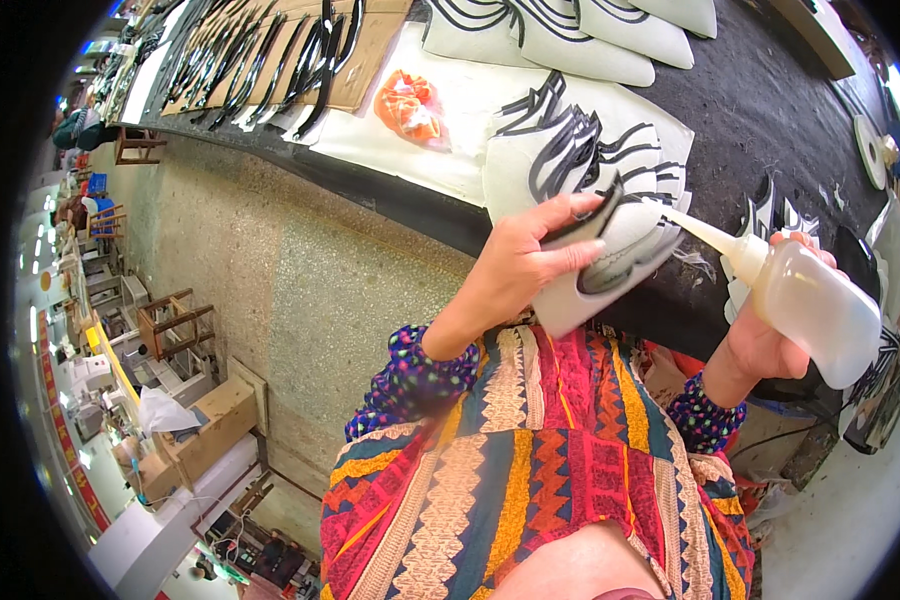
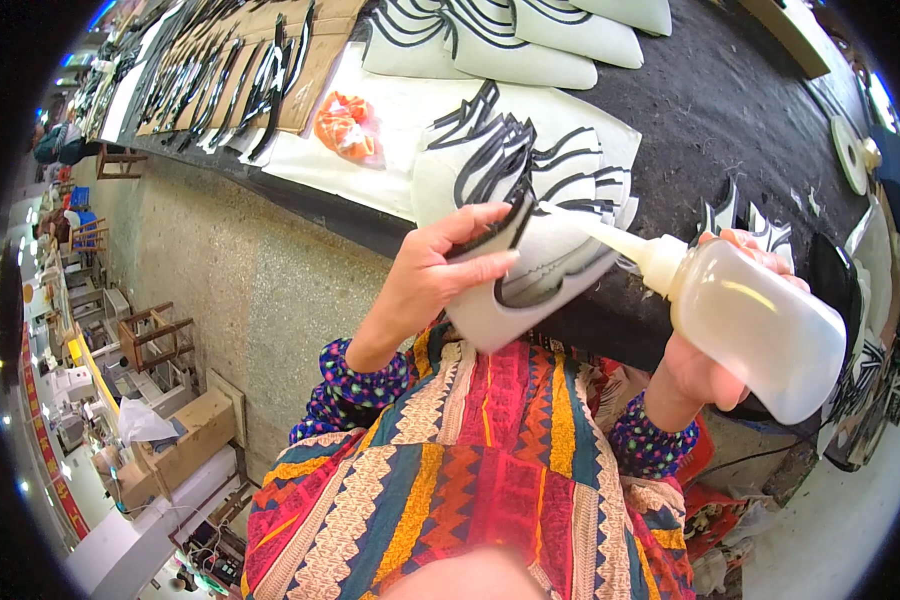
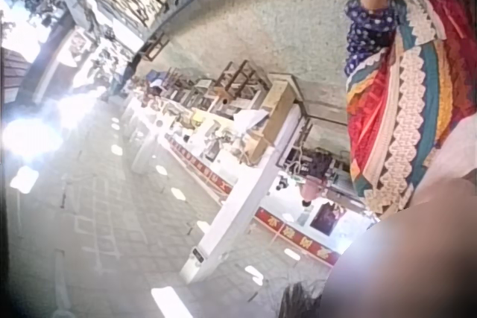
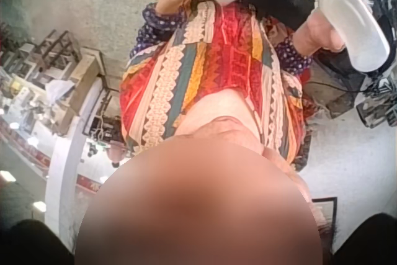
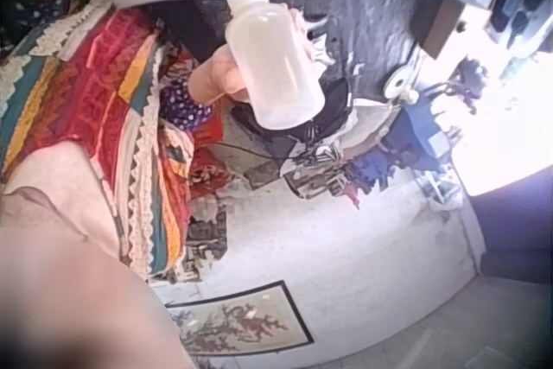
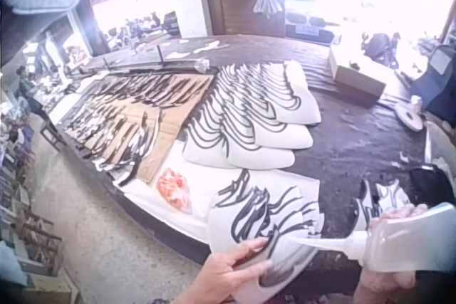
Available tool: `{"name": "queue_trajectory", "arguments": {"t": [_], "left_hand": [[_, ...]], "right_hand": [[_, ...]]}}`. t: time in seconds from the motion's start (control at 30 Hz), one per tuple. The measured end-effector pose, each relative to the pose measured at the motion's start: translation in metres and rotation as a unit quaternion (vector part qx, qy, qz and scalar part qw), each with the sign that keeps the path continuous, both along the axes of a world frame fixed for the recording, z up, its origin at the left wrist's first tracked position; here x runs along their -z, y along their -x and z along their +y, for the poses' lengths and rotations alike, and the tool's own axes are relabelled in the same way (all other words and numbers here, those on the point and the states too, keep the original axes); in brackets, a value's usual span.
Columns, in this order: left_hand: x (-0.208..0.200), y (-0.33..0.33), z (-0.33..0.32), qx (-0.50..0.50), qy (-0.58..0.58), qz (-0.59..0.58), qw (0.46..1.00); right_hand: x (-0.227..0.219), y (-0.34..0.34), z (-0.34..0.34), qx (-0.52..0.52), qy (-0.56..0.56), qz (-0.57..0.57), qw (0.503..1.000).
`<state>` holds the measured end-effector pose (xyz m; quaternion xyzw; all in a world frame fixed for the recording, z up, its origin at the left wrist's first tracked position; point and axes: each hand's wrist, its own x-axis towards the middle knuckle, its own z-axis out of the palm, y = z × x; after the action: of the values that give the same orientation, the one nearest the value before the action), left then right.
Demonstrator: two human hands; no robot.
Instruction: Applying glue to shoe components on a workbench in a factory.
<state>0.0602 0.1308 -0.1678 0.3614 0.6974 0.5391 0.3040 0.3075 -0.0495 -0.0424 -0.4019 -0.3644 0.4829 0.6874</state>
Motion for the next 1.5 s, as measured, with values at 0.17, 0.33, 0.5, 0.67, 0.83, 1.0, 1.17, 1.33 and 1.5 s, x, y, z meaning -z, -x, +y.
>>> {"name": "queue_trajectory", "arguments": {"t": [0.17, 0.33, 0.5, 0.67, 0.83, 1.0, 1.17, 1.33, 1.5], "left_hand": [[-0.005, -0.010, 0.024, -0.063, -0.095, 0.226, 0.968], [-0.072, 0.030, 0.021, 0.193, -0.119, 0.178, 0.958], [-0.124, 0.082, -0.040, 0.353, 0.050, 0.038, 0.934], [-0.148, 0.081, -0.036, 0.062, -0.206, 0.004, 0.977], [-0.092, 0.112, -0.125, -0.162, -0.232, -0.009, 0.959], [-0.042, 0.089, -0.184, 0.018, 0.101, -0.378, 0.920], [-0.058, 0.069, -0.199, 0.121, 0.121, -0.399, 0.901], [-0.091, 0.071, -0.200, 0.105, 0.039, -0.137, 0.984], [-0.128, 0.065, -0.181, 0.286, -0.158, -0.076, 0.942]], "right_hand": [[0.004, 0.002, 0.011, 0.035, -0.016, 0.032, 0.999], [-0.006, 0.005, 0.030, 0.064, -0.083, 0.053, 0.993], [-0.006, 0.022, 0.034, 0.066, -0.081, 0.100, 0.989], [-0.005, 0.028, 0.048, 0.090, -0.082, 0.133, 0.984], [-0.015, 0.007, 0.027, 0.089, -0.108, 0.119, 0.983], [-0.015, 0.000, 0.021, 0.084, -0.121, 0.239, 0.960], [-0.014, 0.004, 0.025, 0.042, -0.123, 0.329, 0.935], [-0.011, 0.005, 0.019, 0.072, -0.106, 0.299, 0.945], [-0.007, 0.010, 0.016, 0.116, -0.099, 0.294, 0.944]]}}
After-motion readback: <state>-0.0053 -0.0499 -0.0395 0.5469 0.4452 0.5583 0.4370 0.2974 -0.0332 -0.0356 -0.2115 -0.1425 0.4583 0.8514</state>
